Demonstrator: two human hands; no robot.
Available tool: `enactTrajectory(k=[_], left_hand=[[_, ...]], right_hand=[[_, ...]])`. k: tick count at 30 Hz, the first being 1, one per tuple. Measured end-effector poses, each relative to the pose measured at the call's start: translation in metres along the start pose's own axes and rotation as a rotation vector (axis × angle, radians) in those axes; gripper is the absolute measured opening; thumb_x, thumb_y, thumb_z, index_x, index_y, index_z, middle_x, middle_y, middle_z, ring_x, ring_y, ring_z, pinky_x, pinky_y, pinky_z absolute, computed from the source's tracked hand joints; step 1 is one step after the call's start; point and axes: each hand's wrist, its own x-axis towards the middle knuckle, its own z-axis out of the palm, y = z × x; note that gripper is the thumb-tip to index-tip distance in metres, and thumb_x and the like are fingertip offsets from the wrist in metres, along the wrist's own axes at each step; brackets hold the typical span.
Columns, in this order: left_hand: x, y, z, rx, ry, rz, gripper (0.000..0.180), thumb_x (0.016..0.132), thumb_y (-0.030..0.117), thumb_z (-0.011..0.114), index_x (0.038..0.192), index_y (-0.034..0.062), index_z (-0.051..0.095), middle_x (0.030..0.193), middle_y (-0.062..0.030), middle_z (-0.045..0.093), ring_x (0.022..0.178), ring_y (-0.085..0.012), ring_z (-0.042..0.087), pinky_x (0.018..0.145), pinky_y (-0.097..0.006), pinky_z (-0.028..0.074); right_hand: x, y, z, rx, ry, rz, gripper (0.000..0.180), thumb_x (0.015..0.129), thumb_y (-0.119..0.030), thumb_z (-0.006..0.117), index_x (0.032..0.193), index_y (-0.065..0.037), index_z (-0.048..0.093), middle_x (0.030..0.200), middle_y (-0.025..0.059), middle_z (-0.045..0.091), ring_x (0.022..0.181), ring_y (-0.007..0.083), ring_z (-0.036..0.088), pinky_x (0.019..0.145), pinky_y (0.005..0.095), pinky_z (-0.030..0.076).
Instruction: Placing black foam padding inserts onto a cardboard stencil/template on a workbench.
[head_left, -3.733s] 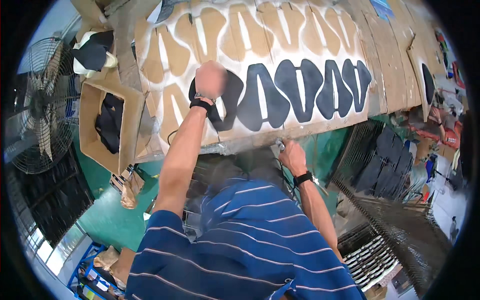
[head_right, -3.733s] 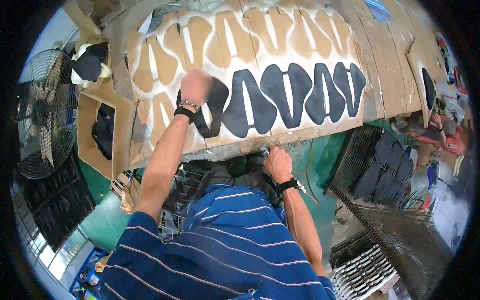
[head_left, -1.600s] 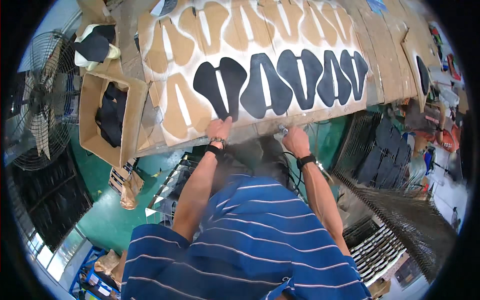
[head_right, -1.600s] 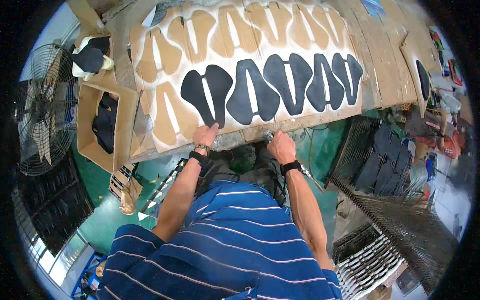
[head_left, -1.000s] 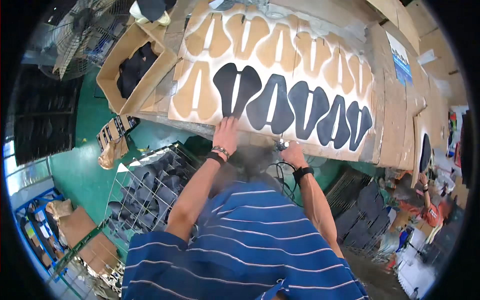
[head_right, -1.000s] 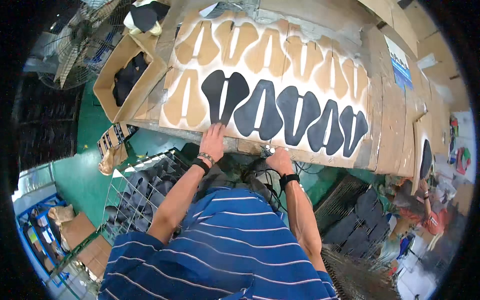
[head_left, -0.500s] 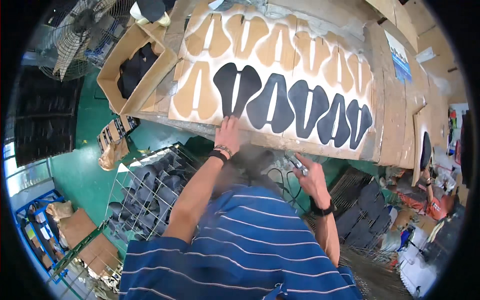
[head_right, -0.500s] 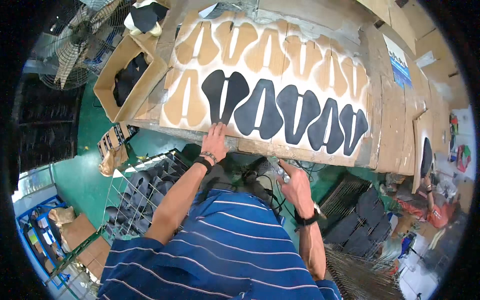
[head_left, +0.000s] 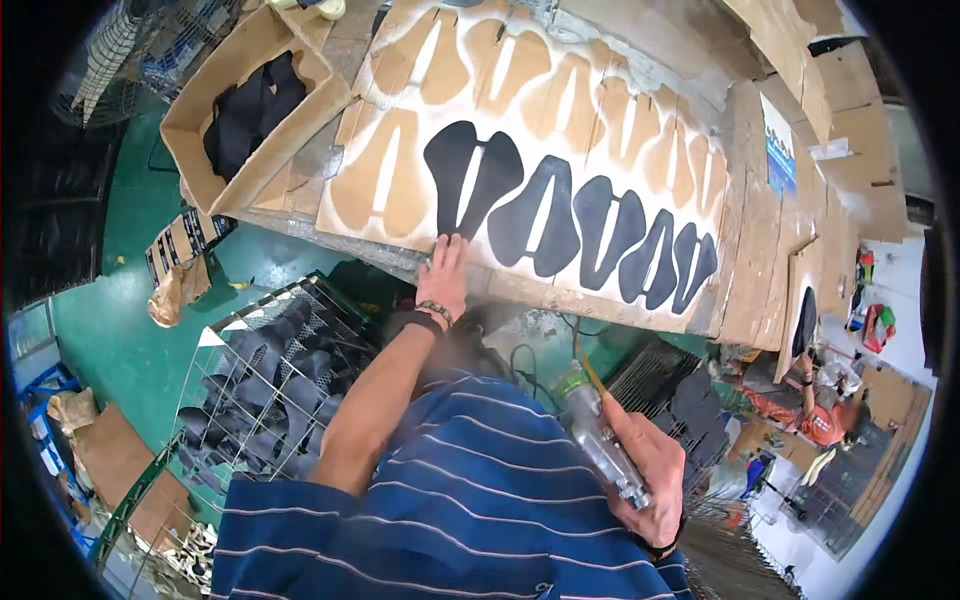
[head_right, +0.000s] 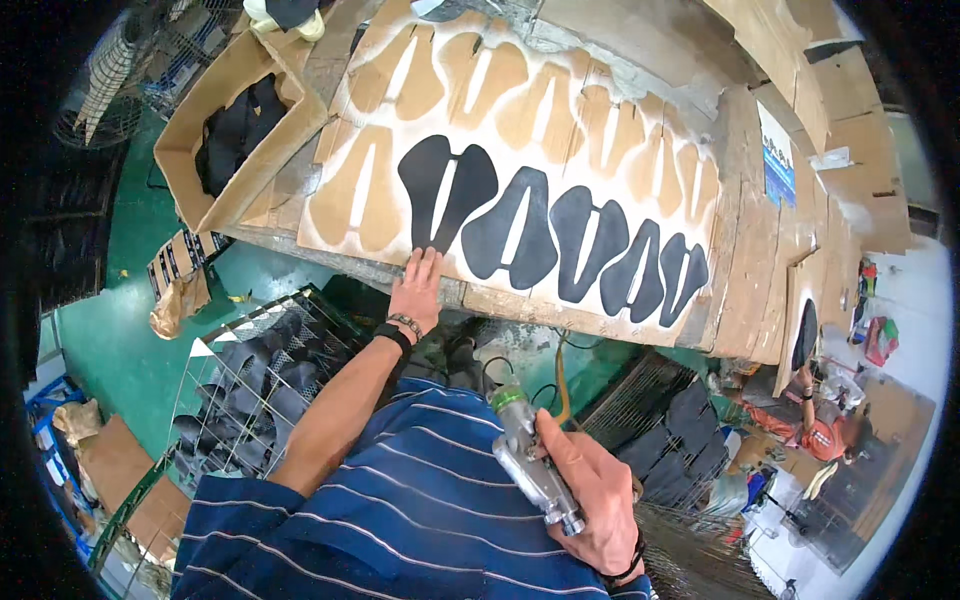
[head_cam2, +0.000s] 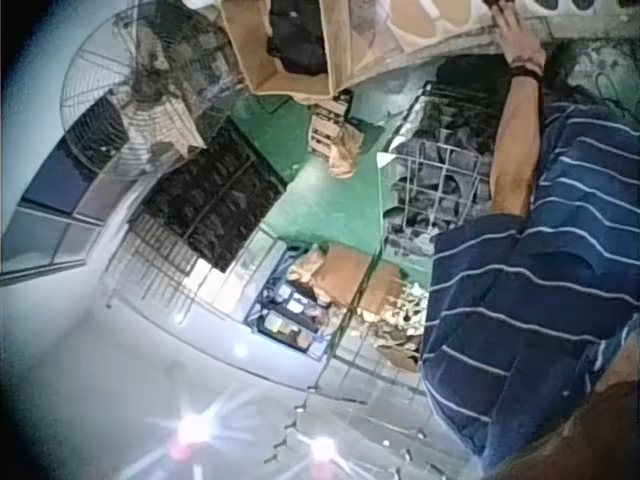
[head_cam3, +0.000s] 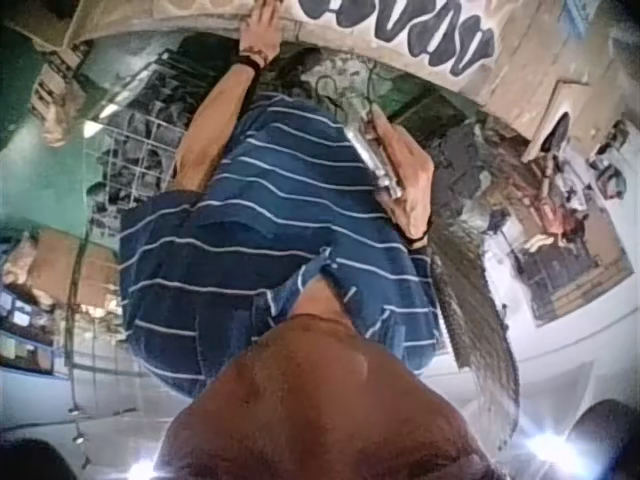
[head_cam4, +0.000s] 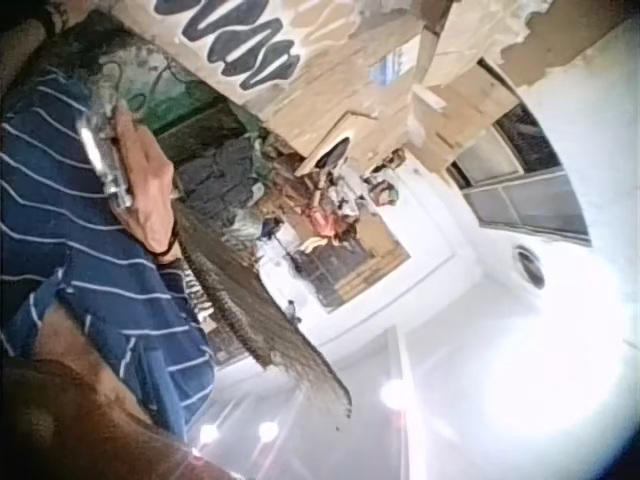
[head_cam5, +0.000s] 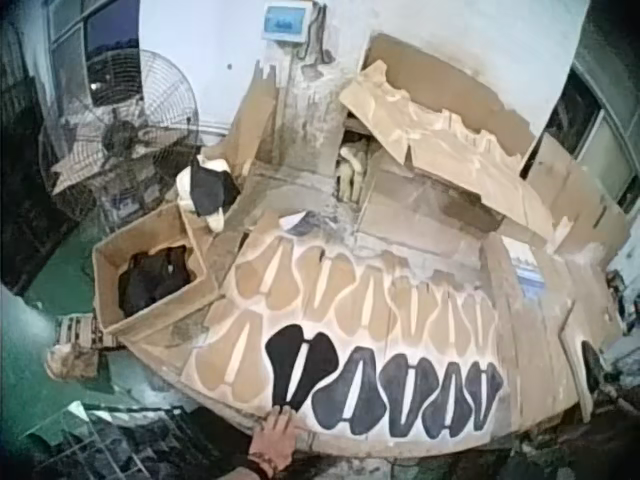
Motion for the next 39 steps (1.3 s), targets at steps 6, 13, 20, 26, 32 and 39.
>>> enactTrajectory(k=[6,13,20,26,32,39], left_hand=[[-0.001,0.004,-0.020,-0.039,-0.056,0.024,0.096,0.085,0.012,0.074,0.167,0.0101,0.025,0.176,-0.0066,0.021,0.162,-0.0305,0.019,0.114,-0.058,0.045],[-0.002,-0.004,-0.015,-0.120,-0.001,0.029,0.092,0.085,0.006,0.070,0.167,0.0107,0.027,0.176,-0.0065,0.022,0.162,-0.0297,0.019,0.113,-0.060,0.045],[-0.002,0.000,-0.024,-0.144,-0.056,0.020,0.099,0.080,0.004,0.074,0.167,0.0098,0.026,0.176,-0.0076,0.021,0.163,-0.0308,0.019,0.115,-0.061,0.043],[-0.002,0.002,-0.024,-0.105,-0.060,0.009,0.101,0.079,0.004,0.075,0.167,0.0094,0.025,0.176,-0.0089,0.021,0.163,-0.0314,0.018,0.116,-0.058,0.044],[-0.001,0.005,-0.021,-0.078,-0.056,0.009,0.096,0.082,0.003,0.070,0.167,0.0093,0.026,0.176,-0.0090,0.022,0.163,-0.0320,0.018,0.116,-0.057,0.044],[0.000,0.001,-0.007,-0.027,-0.003,0.021,0.102,0.082,0.014,0.079,0.167,0.0080,0.024,0.175,-0.0095,0.020,0.163,-0.0330,0.017,0.114,-0.056,0.046]], right_hand=[[0.011,-0.014,0.001,-0.065,0.022,-0.019,0.083,0.068,0.006,0.074,0.149,0.002,0.057,0.105,0.0215,0.071,0.088,0.0397,0.072,0.079,0.0395,0.057],[0.023,-0.017,0.004,-0.122,0.292,0.018,0.057,0.081,-0.010,0.071,0.136,0.004,0.066,0.090,0.0185,0.068,0.076,0.0304,0.067,0.071,0.0355,0.052],[0.026,-0.009,0.002,-0.161,0.262,-0.019,0.058,0.076,-0.007,0.077,0.133,0.005,0.068,0.089,0.0192,0.070,0.075,0.0314,0.069,0.073,0.0361,0.053],[0.019,-0.007,-0.004,-0.116,0.267,-0.015,0.063,0.073,-0.004,0.079,0.134,0.002,0.069,0.090,0.0186,0.069,0.076,0.0302,0.067,0.076,0.0344,0.053],[0.009,-0.001,-0.007,-0.092,0.298,0.003,0.062,0.073,-0.004,0.079,0.133,0.004,0.069,0.091,0.0186,0.069,0.077,0.0318,0.067,0.077,0.0346,0.053],[0.003,0.008,-0.010,-0.120,0.215,0.002,0.061,0.075,-0.004,0.079,0.135,0.004,0.067,0.090,0.0189,0.070,0.077,0.0300,0.068,0.075,0.0346,0.052]])
